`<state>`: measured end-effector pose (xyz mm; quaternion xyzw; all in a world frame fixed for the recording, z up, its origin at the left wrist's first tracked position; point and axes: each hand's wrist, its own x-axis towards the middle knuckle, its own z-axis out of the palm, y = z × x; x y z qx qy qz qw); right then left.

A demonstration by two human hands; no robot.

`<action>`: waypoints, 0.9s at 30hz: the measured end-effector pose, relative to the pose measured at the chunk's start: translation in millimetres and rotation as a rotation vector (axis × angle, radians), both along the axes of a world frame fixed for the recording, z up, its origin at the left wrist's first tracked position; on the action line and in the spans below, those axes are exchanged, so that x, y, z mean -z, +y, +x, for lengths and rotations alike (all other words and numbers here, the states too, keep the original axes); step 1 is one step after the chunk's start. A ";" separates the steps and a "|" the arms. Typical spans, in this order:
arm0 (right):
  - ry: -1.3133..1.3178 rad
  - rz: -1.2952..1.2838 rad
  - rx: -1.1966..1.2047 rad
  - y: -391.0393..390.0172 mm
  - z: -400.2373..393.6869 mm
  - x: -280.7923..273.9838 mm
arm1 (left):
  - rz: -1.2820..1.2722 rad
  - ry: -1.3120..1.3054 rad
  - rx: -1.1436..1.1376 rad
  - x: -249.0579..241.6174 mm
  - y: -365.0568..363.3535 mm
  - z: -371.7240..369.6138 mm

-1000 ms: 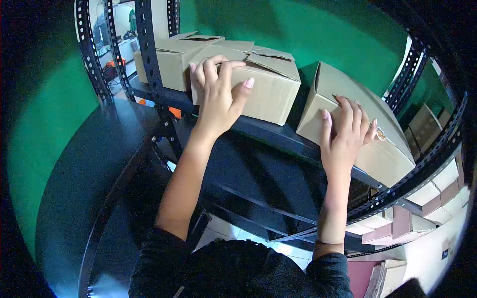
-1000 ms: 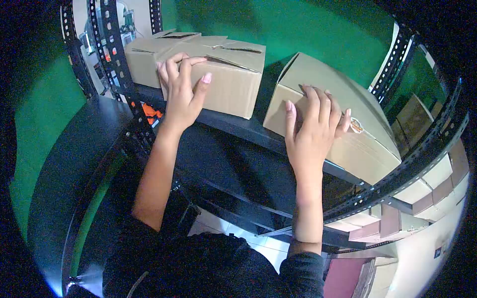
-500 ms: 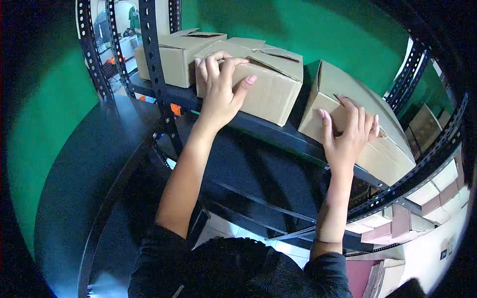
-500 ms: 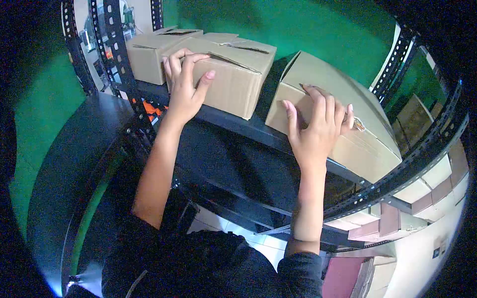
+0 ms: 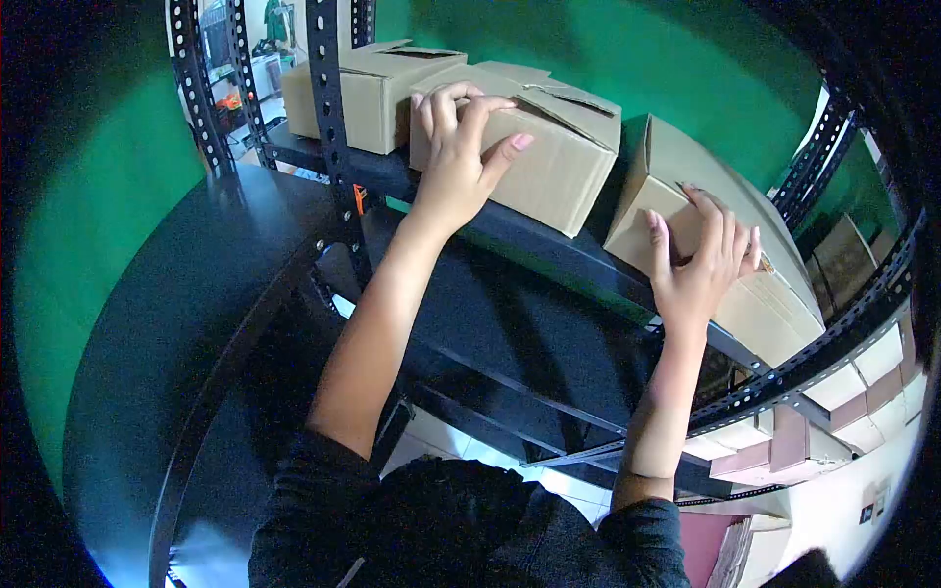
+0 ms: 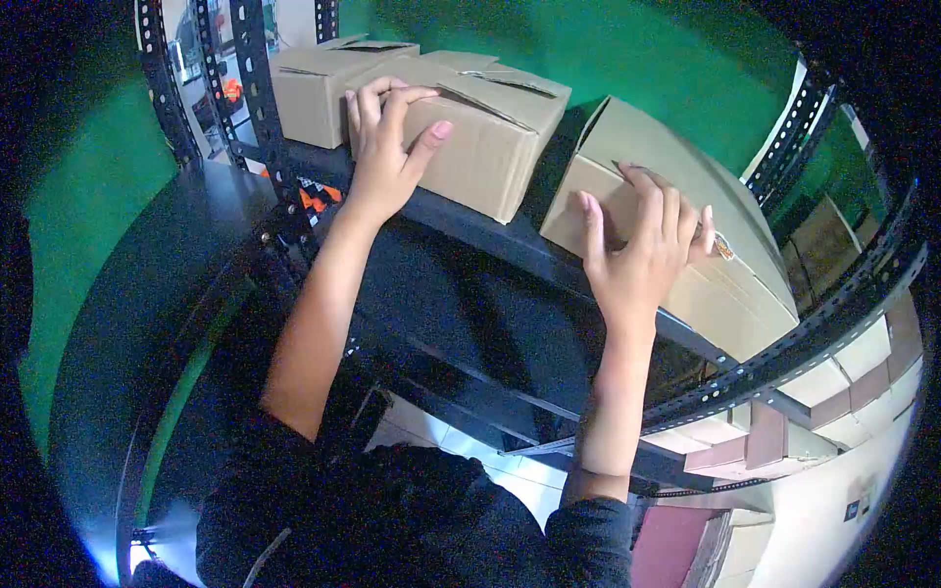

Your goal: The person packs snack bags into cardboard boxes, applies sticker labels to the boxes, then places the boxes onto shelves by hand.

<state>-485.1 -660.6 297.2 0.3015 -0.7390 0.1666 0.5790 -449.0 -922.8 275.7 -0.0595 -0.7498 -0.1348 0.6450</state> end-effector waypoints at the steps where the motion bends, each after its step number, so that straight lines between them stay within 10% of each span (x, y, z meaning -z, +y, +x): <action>1: -0.002 0.001 -0.004 -0.5 -0.1 0.1 | 0.007 0.009 0.005 -0.3 0.6 0.3; 27: -0.108 0.051 -0.130 29.7 34.3 37.7 | 0.107 -0.017 0.313 75.6 129.8 11.8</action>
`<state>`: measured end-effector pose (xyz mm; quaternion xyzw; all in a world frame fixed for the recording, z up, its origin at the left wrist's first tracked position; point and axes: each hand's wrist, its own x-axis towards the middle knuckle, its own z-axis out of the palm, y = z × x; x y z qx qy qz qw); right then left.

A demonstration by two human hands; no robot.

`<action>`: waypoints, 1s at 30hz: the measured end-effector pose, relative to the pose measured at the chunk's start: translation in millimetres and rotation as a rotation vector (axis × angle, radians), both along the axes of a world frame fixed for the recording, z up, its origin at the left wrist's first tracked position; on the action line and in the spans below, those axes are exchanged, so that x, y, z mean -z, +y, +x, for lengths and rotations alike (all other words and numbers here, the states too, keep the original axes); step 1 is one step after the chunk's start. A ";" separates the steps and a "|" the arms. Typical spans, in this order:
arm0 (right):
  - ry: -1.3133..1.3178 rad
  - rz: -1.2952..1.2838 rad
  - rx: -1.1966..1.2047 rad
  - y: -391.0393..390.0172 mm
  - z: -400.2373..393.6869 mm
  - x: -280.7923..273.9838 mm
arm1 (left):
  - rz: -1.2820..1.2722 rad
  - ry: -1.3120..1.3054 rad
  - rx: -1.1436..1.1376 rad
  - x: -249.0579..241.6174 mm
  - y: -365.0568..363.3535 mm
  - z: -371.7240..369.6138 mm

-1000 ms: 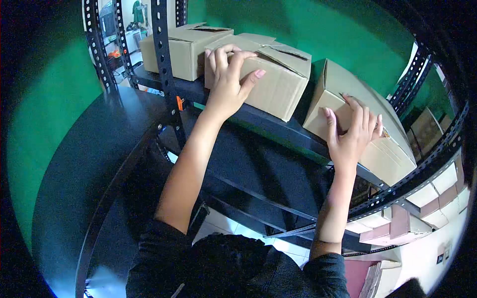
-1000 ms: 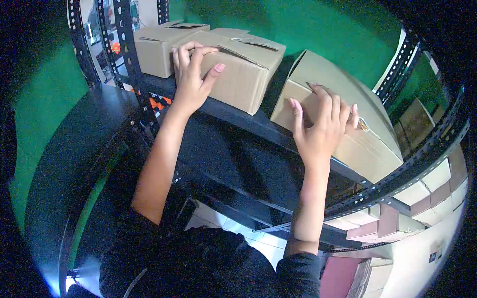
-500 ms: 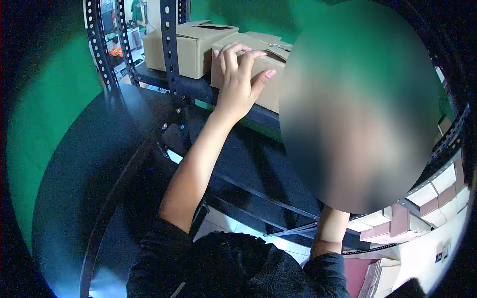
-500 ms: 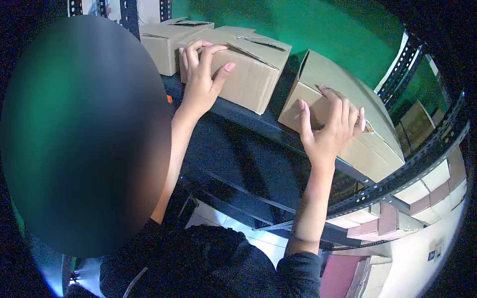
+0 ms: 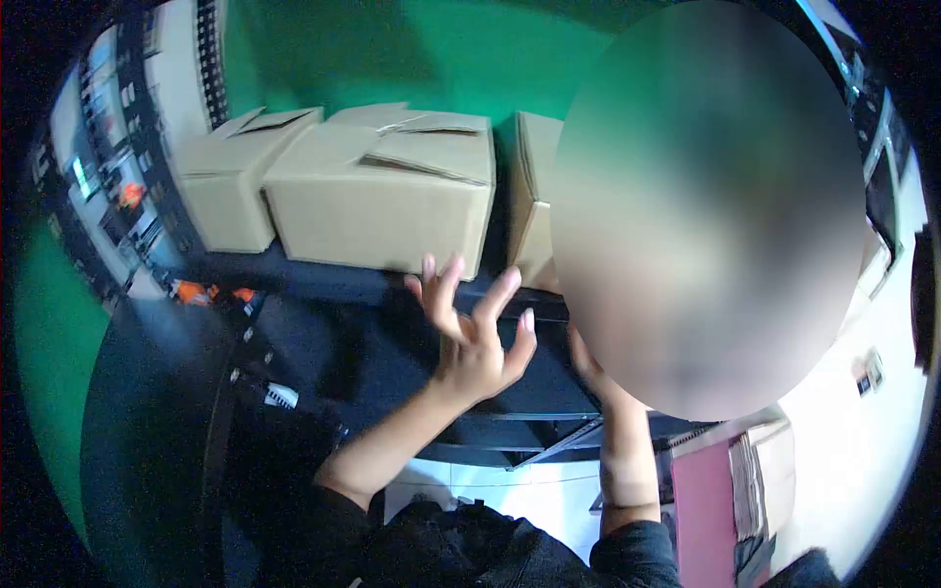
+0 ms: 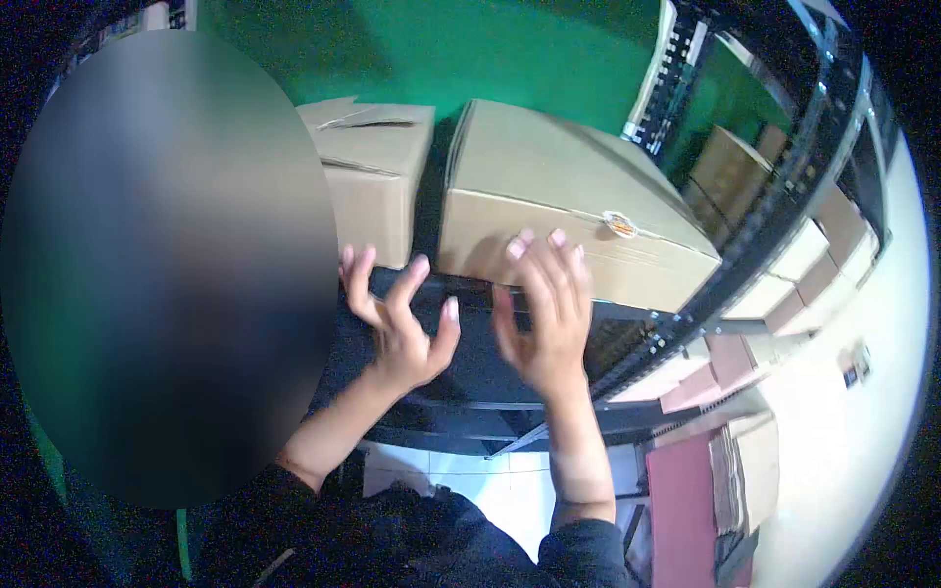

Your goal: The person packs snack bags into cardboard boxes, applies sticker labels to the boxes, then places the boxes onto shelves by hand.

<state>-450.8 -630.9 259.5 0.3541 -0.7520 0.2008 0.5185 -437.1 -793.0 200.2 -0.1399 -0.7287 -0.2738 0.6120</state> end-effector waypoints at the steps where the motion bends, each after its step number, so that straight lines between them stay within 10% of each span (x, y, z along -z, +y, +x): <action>1: -0.058 0.002 0.013 6.5 10.9 6.9 | -0.008 0.010 0.061 7.3 10.1 1.0; 12: -0.384 -0.128 0.608 130.3 143.7 90.4 | -0.003 -0.222 0.676 89.2 142.3 46.1; 30: -0.413 -0.655 1.857 340.0 626.7 196.0 | -0.412 -0.705 1.352 155.4 450.1 292.6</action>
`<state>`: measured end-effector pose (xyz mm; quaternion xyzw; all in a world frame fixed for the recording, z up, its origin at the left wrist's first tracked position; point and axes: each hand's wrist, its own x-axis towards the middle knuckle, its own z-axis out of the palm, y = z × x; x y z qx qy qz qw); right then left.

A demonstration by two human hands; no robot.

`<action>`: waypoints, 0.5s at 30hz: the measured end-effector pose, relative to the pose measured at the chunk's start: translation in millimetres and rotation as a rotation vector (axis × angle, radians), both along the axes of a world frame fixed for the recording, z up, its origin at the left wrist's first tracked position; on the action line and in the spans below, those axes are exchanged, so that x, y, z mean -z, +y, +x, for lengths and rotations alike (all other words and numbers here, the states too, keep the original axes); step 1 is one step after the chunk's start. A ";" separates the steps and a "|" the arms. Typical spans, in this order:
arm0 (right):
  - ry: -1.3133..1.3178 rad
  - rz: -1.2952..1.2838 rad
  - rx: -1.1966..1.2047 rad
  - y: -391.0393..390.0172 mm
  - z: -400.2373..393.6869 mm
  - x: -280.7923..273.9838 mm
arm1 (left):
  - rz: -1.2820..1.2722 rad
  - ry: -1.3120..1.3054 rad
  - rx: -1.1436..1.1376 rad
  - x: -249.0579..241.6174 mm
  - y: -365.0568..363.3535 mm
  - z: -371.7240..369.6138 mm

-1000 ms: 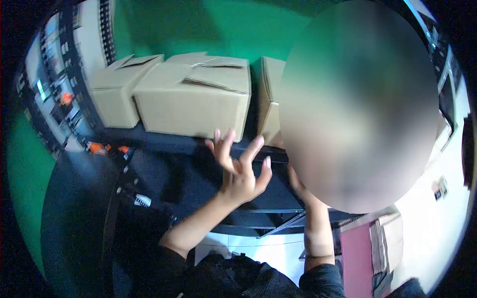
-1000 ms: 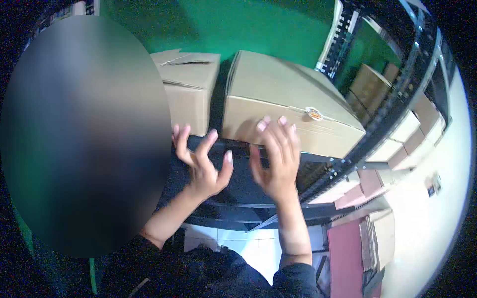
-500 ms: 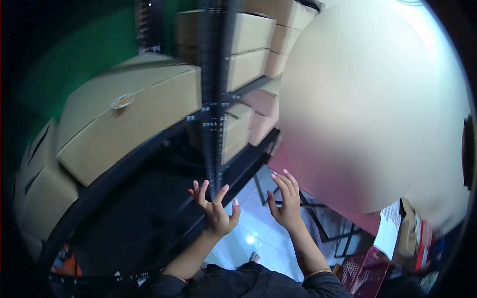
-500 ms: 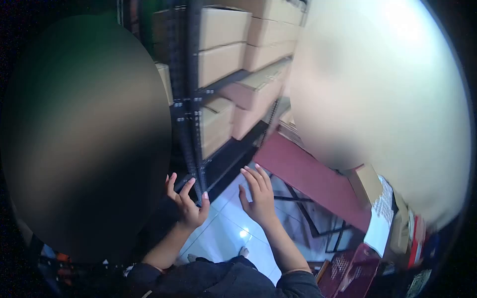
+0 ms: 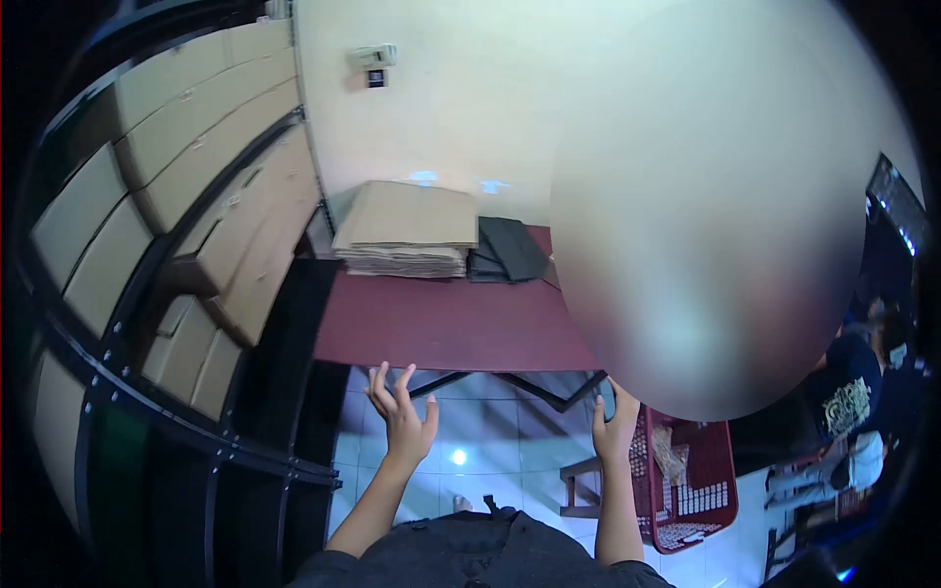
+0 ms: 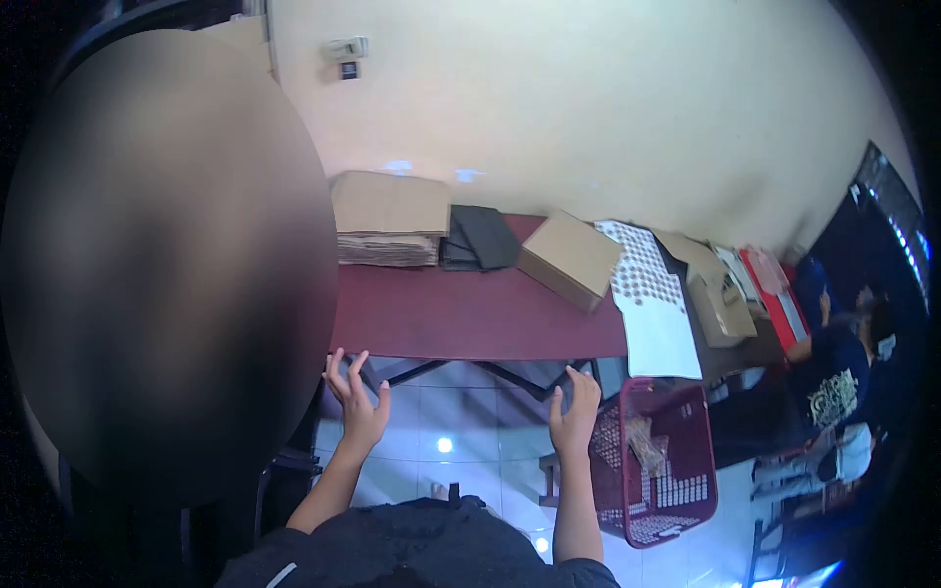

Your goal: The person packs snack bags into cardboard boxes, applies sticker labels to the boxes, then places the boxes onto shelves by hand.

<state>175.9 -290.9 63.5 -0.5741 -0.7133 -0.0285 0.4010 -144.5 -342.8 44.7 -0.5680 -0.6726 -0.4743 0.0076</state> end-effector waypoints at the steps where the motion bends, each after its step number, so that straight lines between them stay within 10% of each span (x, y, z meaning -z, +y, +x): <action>1: -0.002 -0.006 0.032 1.2 16.0 4.2 | -0.039 0.003 0.065 1.6 12.8 14.4; 15: 0.108 -0.117 0.435 46.5 105.5 46.2 | -0.188 -0.020 0.365 45.7 210.3 109.4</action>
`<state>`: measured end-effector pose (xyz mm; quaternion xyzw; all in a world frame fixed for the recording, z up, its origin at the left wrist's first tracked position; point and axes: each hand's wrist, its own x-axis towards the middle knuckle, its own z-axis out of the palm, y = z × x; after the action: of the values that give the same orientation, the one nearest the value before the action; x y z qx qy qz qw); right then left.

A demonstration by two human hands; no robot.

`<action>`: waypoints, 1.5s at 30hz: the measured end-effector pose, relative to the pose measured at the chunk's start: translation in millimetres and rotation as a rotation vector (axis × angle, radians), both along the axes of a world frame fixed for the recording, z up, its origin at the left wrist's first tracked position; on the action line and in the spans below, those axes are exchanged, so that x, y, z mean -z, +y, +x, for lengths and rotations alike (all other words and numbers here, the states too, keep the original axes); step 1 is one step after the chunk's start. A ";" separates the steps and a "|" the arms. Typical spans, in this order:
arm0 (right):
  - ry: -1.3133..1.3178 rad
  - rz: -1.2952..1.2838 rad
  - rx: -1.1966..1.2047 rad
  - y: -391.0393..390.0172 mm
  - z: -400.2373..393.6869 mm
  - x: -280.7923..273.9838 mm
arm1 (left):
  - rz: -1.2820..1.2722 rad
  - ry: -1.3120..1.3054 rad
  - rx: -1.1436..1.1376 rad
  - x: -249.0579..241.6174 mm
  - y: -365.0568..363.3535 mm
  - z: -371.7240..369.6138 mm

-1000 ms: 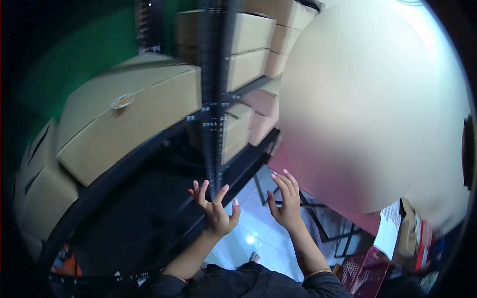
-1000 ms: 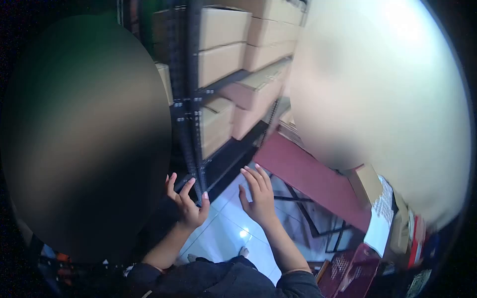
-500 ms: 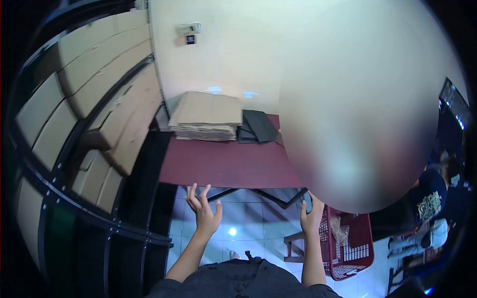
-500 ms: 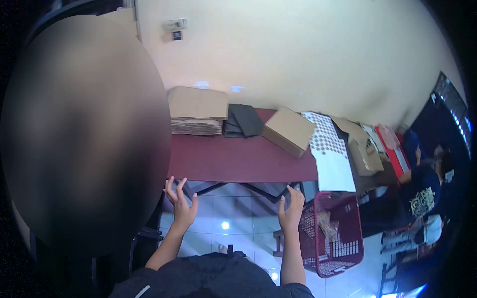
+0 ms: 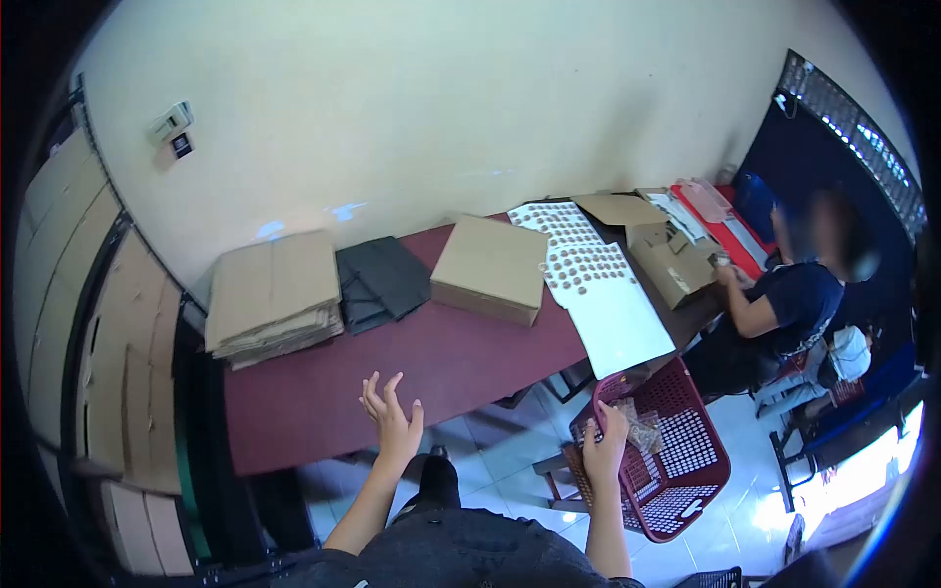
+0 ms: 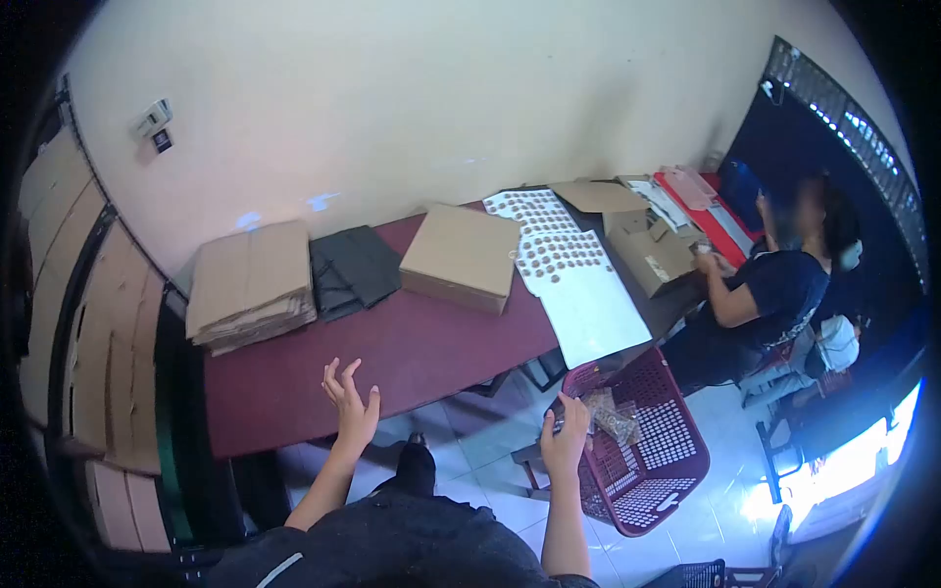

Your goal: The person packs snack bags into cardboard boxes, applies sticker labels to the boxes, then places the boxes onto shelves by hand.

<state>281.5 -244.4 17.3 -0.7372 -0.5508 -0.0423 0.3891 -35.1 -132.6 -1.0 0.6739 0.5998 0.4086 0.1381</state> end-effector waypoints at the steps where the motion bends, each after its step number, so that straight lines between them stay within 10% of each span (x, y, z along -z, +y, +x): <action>1: -0.008 -0.003 0.026 7.3 5.2 -2.1 | -0.031 -0.020 0.038 5.4 17.4 5.8; 13: -0.021 -0.078 0.357 93.9 66.5 -17.9 | -0.351 -0.206 0.205 81.2 163.7 77.8; 31: 0.225 -0.018 -0.124 400.9 189.4 30.5 | -0.518 -0.184 -0.229 115.4 250.2 124.6; 37: 0.239 -0.055 -0.277 521.2 207.3 60.0 | -0.694 -0.200 -0.065 147.0 248.8 154.2; 41: 0.552 -0.218 -0.468 578.2 197.8 108.1 | -0.894 -0.510 0.095 198.9 245.0 165.7; 45: 0.568 -0.376 -0.523 593.3 193.9 155.2 | -1.032 -0.843 -0.057 126.8 246.6 187.0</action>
<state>475.3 348.9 -138.0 -0.6132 -0.5881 0.3635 0.3820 151.9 114.1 -127.8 0.2880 0.6308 0.3011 0.6546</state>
